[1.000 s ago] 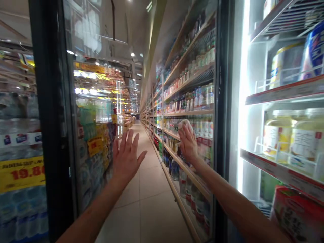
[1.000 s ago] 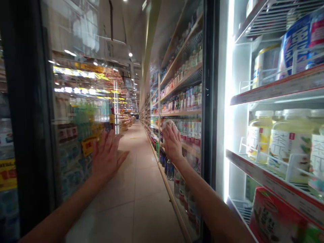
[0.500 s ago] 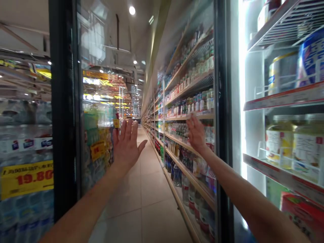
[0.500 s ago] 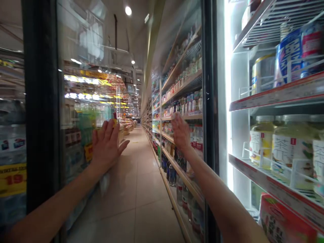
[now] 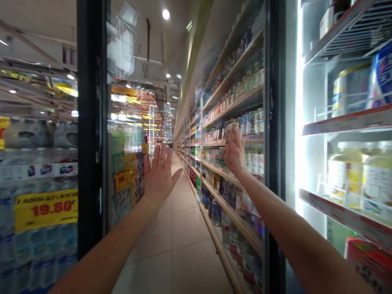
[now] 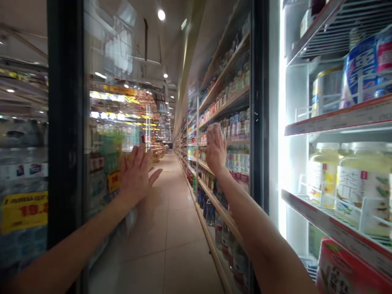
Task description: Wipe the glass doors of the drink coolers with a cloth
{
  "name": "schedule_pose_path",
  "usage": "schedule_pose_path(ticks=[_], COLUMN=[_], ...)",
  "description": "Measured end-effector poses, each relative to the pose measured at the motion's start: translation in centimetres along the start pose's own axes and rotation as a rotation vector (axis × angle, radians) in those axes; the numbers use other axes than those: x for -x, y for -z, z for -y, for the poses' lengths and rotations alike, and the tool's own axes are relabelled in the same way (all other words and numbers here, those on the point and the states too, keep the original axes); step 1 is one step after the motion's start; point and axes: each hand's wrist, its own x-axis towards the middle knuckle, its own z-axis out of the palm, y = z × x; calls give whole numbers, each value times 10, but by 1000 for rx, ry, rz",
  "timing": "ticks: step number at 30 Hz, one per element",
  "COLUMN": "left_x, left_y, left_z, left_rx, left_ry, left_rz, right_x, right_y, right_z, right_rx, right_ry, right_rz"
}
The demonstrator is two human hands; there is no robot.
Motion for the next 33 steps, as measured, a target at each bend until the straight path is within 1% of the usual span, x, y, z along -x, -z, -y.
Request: schedule_pose_path(ticks=[1,2,3,4,5,7,8,9,10,11,13,14,15,16,17,19,20,21,22,23,25,26,27,28,29,31,32,33], left_x=[0,0,1,1,1,1,2,2,2,2,2,2,2,2,2,2,2,2,3,3,3,3,3,3,3,4,5,6], left_y=[0,-1,-1,-1,-1,0,0,0,0,0,0,0,0,1,1,3,3,4,4,4,3,3,3,3,4,6,7,8], left_z=[0,0,0,1,1,3,4,5,6,6,6,5,5,5,5,5,6,6,7,7,7,6,6,6,7,9,10,12], left_rx=[1,3,4,4,2,-4,-8,-14,-19,-25,-30,-27,-21,-13,-5,12,17,20,18,12,-8,-18,-26,-32,-37,-47,-52,-56], left_ry=[3,4,5,6,6,0,-5,-11,-17,-19,-14,-9,-6,-4,-2,-4,-7,-11,-14,-16,-18,-19,-23,-28,-35,-49,-59,-73], left_rz=[3,7,10,10,8,5,5,7,13,19,29,33,36,38,40,45,50,52,54,57,60,60,58,55,53,49,52,58], right_x=[-6,-11,-13,-12,-8,4,9,13,13,10,0,-3,-4,-2,3,18,24,28,29,28,20,18,18,21,26,41,47,50], right_y=[-2,-5,-8,-11,-13,-14,-13,-11,-9,-7,-6,-7,-9,-11,-13,-14,-14,-13,-11,-10,-8,-8,-9,-10,-11,-13,-13,-12], right_z=[0,5,14,27,40,61,65,64,58,51,38,36,38,44,52,65,68,66,61,54,43,43,47,54,63,79,81,79], right_rx=[11,18,19,13,-3,-60,-85,-97,-94,-79,-37,-27,-28,-38,-57,-104,-119,-123,-112,-86,-18,8,21,20,3,-61,-90,-106], right_ry=[-127,-201,-209,-148,-23,336,483,553,526,410,60,-70,-127,-104,-9,284,401,453,428,330,41,-67,-119,-105,-21,265,385,442], right_rz=[-69,-104,-97,-50,28,218,283,308,289,229,60,1,-24,-12,39,187,243,264,245,189,28,-32,-58,-46,3,142,190,203])
